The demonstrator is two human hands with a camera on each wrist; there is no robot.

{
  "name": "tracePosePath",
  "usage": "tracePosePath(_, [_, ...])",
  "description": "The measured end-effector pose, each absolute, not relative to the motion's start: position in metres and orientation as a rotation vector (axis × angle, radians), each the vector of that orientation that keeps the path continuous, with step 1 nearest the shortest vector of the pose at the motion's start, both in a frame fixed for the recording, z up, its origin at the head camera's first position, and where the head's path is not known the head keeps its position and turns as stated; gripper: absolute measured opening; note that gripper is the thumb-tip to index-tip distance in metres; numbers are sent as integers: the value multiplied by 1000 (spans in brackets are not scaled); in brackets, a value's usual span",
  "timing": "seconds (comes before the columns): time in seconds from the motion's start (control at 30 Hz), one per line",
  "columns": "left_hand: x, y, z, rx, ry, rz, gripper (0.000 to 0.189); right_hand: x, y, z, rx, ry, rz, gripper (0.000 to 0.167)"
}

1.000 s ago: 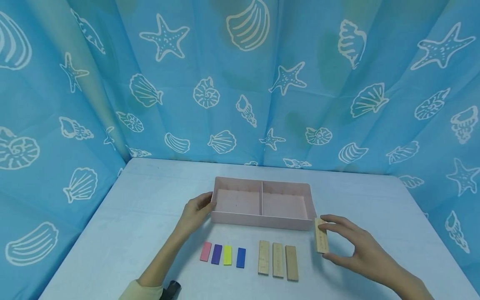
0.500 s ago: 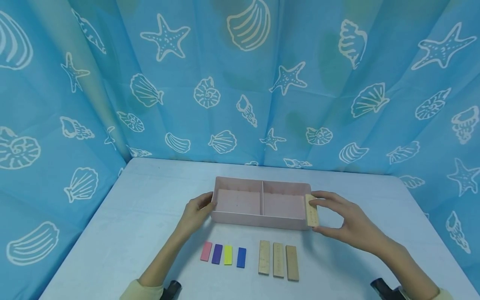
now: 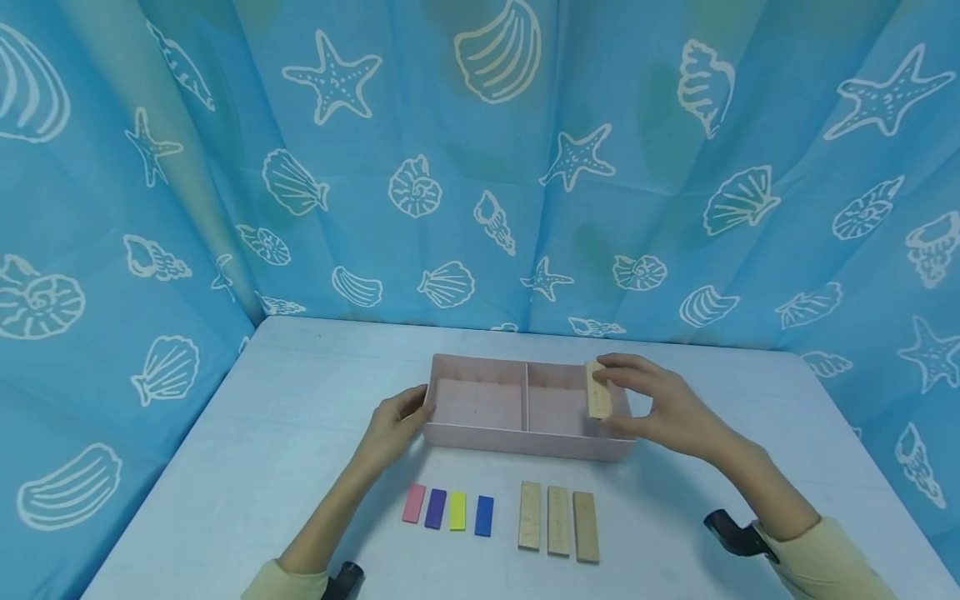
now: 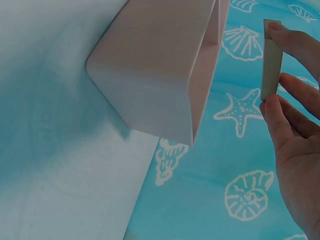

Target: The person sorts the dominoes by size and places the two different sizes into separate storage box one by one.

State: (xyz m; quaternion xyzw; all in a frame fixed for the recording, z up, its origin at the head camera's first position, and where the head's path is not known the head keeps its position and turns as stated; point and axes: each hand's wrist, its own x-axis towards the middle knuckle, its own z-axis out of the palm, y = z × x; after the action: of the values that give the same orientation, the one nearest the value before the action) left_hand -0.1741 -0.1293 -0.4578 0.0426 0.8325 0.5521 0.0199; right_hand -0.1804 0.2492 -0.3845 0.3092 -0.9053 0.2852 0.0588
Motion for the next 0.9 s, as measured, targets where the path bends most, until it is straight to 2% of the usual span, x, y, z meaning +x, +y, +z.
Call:
tracePosePath(0.6, [-173, -131, -457, 178, 2574, 1720, 46, -218, 205, -415, 925, -2877, 1035, 53])
tracePosePath(0.9, [-173, -129, -457, 152, 2563, 1719, 46, -225, 187, -433, 939, -2996, 936, 49])
